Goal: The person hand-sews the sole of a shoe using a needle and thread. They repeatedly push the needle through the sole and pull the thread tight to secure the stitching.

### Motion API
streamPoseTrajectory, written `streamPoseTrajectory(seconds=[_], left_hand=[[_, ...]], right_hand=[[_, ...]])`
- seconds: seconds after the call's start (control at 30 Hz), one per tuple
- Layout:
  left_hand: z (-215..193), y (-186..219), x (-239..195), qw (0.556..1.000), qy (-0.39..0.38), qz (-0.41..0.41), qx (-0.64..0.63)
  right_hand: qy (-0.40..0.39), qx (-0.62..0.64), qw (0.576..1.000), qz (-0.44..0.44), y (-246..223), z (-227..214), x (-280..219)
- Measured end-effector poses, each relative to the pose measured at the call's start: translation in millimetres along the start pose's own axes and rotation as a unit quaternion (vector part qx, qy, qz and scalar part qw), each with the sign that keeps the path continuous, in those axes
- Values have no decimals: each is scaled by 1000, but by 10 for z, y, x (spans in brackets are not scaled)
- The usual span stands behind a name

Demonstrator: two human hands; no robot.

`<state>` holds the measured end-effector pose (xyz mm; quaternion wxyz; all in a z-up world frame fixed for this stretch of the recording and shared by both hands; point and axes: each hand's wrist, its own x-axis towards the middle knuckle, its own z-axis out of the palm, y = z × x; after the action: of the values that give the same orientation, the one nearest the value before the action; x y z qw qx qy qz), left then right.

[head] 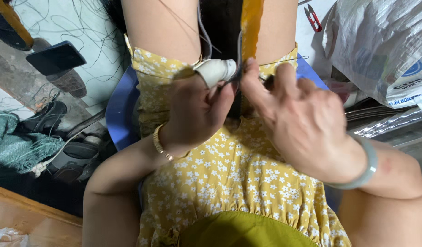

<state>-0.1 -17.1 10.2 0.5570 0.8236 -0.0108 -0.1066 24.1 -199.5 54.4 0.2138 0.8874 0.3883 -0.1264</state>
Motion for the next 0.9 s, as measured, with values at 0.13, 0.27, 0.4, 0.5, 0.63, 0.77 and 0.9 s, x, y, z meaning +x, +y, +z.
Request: streamPoseTrajectory(seconds=[0.13, 0.27, 0.4, 0.5, 0.63, 0.77, 0.9], left_hand=[[60, -58, -92, 999, 15, 6, 50], [-369, -46, 118, 965, 30, 117, 233], [-589, -126, 287, 865, 7, 286, 413], [-741, -97, 262, 942, -128, 261, 170], [-726, -134, 190, 923, -206, 64, -319], [-401, -366, 228, 983, -34, 179, 39], [-352, -415, 103, 988, -47, 137, 58]], right_hand=[[48, -14, 998, 31, -176, 36, 98], [8, 235, 971, 31, -54, 81, 112], [35, 382, 922, 49, -63, 114, 88], [50, 454, 888, 58, -42, 181, 62], [73, 482, 871, 62, -48, 211, 56], [63, 480, 872, 70, -51, 186, 74], [100, 466, 878, 41, -14, 215, 59]])
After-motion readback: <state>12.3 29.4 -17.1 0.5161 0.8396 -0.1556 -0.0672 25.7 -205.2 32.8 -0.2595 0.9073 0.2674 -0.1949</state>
